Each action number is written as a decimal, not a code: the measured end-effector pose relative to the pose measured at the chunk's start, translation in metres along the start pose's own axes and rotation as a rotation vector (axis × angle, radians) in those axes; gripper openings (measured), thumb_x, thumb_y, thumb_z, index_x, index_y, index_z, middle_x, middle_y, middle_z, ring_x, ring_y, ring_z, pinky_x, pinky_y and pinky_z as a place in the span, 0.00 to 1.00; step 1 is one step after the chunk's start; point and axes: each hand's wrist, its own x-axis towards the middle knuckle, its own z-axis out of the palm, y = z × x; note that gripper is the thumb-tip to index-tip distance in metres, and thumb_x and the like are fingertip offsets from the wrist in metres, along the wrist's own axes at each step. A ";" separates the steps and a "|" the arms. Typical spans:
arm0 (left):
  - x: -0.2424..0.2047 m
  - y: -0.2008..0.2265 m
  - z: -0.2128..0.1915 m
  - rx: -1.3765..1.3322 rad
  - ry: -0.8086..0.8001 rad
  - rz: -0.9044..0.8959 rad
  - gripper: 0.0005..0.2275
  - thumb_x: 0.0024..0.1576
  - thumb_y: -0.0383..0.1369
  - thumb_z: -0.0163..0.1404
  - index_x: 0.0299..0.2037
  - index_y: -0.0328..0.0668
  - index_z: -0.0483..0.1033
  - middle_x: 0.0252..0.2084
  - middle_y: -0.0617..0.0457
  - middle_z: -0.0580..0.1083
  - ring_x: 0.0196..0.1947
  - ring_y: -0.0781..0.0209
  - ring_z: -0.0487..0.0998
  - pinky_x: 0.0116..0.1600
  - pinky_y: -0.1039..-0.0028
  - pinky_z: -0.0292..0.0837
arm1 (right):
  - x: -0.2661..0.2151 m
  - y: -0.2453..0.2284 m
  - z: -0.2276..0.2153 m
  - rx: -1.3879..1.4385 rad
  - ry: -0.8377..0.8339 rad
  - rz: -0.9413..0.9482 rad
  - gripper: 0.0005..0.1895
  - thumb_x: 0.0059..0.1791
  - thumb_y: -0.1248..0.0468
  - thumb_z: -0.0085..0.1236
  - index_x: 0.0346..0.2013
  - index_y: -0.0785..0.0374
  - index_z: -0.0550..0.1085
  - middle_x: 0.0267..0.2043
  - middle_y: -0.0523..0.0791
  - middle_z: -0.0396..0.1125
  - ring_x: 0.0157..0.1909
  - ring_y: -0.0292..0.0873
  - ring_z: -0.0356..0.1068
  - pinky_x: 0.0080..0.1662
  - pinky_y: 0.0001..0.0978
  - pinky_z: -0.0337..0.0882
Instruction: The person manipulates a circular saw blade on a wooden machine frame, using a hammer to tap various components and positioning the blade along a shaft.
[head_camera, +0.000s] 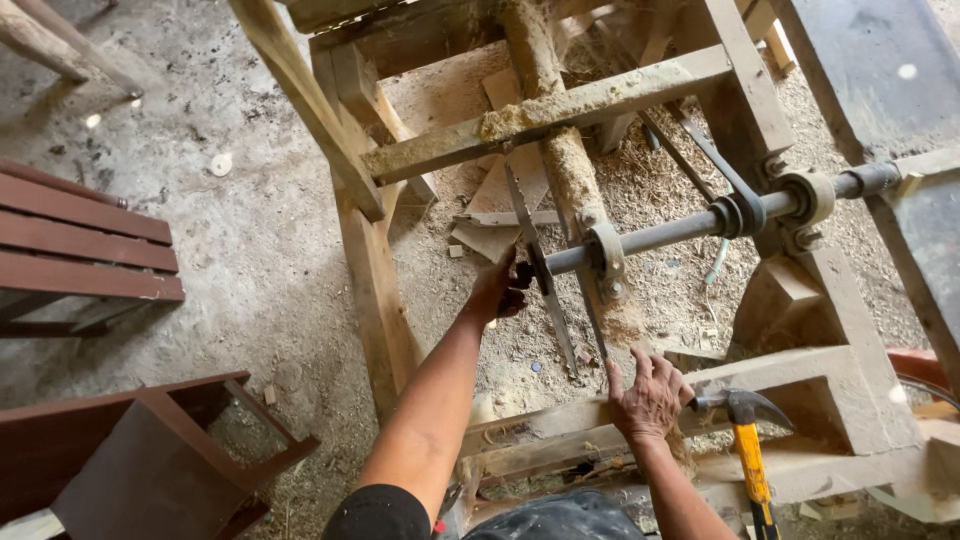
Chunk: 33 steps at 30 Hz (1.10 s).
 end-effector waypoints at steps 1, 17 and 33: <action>0.002 -0.006 0.001 -0.079 -0.178 0.061 0.20 0.67 0.47 0.50 0.48 0.31 0.75 0.30 0.46 0.73 0.23 0.60 0.73 0.27 0.73 0.71 | -0.001 0.000 0.001 -0.007 0.003 -0.001 0.29 0.49 0.37 0.52 0.58 0.48 0.75 0.57 0.46 0.67 0.61 0.47 0.62 0.63 0.46 0.52; -0.036 0.033 0.016 0.101 0.085 -0.050 0.13 0.62 0.40 0.50 0.46 0.37 0.74 0.36 0.46 0.76 0.35 0.55 0.79 0.44 0.66 0.80 | 0.000 0.001 -0.006 0.042 -0.009 0.016 0.25 0.47 0.42 0.55 0.53 0.48 0.77 0.53 0.46 0.68 0.57 0.47 0.63 0.60 0.46 0.53; -0.005 0.028 0.000 -0.377 0.101 0.215 0.13 0.59 0.42 0.53 0.43 0.42 0.79 0.27 0.51 0.72 0.22 0.60 0.75 0.29 0.70 0.76 | 0.000 0.003 0.002 0.032 -0.088 0.055 0.16 0.46 0.44 0.55 0.39 0.45 0.82 0.49 0.41 0.70 0.56 0.44 0.64 0.60 0.44 0.53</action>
